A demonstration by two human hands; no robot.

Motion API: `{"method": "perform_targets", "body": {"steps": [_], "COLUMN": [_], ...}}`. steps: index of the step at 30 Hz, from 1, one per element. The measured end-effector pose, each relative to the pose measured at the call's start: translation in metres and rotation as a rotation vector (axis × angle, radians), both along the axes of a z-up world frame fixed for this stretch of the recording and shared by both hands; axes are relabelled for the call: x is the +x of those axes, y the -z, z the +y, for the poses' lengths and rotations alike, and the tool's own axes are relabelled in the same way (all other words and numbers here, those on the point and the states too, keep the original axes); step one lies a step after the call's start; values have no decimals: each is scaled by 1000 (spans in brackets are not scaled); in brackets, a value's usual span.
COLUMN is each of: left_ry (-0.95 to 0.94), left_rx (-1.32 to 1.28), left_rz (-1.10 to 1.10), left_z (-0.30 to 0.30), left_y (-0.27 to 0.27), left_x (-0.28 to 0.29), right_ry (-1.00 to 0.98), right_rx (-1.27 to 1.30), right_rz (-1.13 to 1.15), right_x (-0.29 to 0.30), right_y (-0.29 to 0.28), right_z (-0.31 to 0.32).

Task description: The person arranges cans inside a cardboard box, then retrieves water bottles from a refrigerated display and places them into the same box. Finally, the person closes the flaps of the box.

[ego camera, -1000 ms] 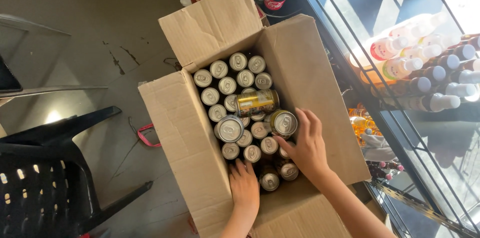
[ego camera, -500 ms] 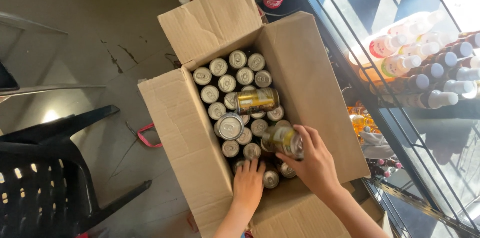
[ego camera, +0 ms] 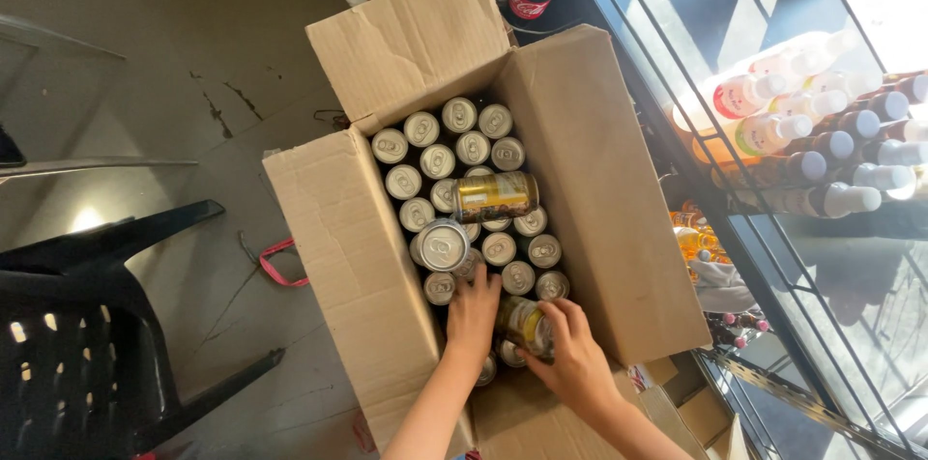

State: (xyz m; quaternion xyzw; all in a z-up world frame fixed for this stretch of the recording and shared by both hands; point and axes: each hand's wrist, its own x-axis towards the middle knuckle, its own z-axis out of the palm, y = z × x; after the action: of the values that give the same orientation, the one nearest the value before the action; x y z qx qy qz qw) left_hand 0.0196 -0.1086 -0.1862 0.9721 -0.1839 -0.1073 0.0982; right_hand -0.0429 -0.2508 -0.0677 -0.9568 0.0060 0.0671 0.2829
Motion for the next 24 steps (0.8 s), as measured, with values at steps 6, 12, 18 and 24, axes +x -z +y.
{"method": "perform_targets", "body": {"steps": [6,12,18,24], "left_ry": [-73,-125,-129,-177], "left_rx": [-63,-146,-152,-204], "left_rz": [83,110,207,281], "left_z": [9,14,17,22], "left_y": [-25,-29,-37,-74], "left_x": [7,3,8,19], "right_ry": [-114,-225,-329,-59], "right_rx": [-64,-14,-91,-65], "right_rz": [-20,-115,-123,173], "right_x": [10,-8,-6,-9], "right_y": [7,36,47,74], "right_z": [9,6,3,1]}}
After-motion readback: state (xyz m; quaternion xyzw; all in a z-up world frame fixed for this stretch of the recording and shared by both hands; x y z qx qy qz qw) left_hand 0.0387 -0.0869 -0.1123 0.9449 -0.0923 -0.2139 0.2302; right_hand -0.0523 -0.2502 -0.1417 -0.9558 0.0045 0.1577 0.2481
